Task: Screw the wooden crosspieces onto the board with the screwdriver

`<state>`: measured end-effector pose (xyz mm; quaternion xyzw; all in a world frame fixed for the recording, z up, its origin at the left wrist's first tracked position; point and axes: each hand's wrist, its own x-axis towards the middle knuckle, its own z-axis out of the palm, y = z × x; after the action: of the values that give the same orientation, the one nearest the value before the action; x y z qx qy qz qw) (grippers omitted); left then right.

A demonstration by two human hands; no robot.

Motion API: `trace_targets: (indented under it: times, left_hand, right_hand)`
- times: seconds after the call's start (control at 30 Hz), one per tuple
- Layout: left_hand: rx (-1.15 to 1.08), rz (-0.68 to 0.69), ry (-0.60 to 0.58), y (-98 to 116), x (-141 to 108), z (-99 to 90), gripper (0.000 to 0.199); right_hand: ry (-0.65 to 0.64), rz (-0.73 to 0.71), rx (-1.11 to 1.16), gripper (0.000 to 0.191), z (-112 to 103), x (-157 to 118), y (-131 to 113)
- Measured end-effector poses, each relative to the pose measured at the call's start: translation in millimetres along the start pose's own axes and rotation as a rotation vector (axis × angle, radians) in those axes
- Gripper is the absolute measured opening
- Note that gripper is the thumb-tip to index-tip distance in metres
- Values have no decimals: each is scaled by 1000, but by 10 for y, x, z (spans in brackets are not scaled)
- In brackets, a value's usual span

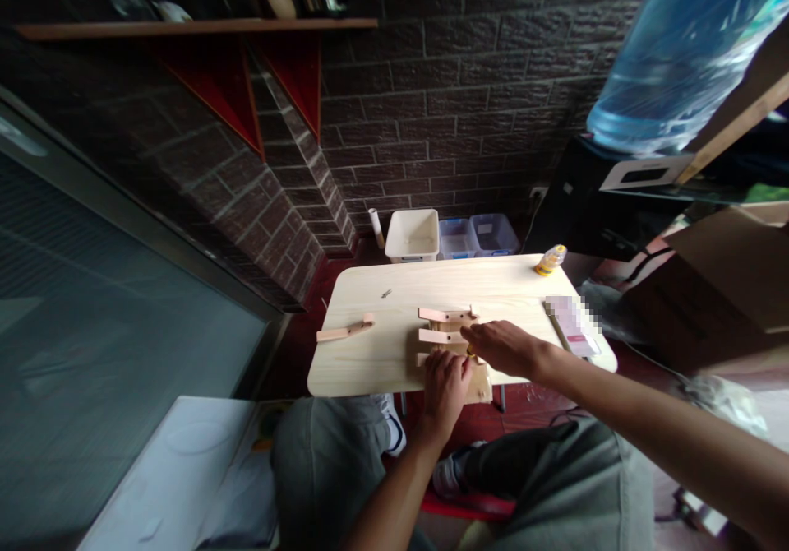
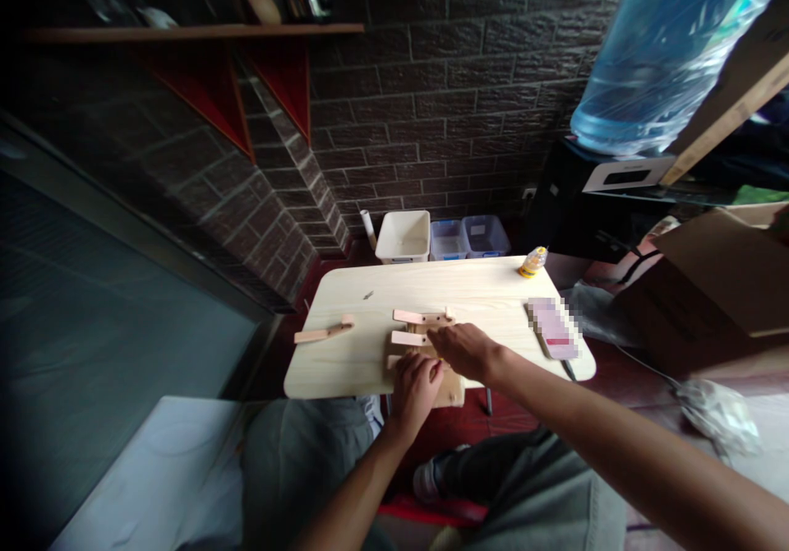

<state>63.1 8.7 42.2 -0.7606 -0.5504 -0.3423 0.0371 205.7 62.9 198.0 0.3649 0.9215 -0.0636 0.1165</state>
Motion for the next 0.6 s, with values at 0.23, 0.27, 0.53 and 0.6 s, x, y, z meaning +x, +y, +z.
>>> trace_targets:
  times: [0.23, 0.27, 0.53, 0.6]
  left_hand:
    - [-23, -10, -1, 26, 32, -44, 9]
    - [-17, -8, 0, 24, 30, -44, 9]
    - [-1, -6, 17, 14, 15, -9, 7]
    - [-4, -18, 7, 23, 17, -11, 7]
  right_hand:
    - [1, 143, -9, 31, 22, 8, -57]
    - [9, 153, -5, 32, 36, 0, -66]
    - [78, 16, 18, 32, 74, -53, -61]
    - [57, -7, 19, 26, 48, -47, -55]
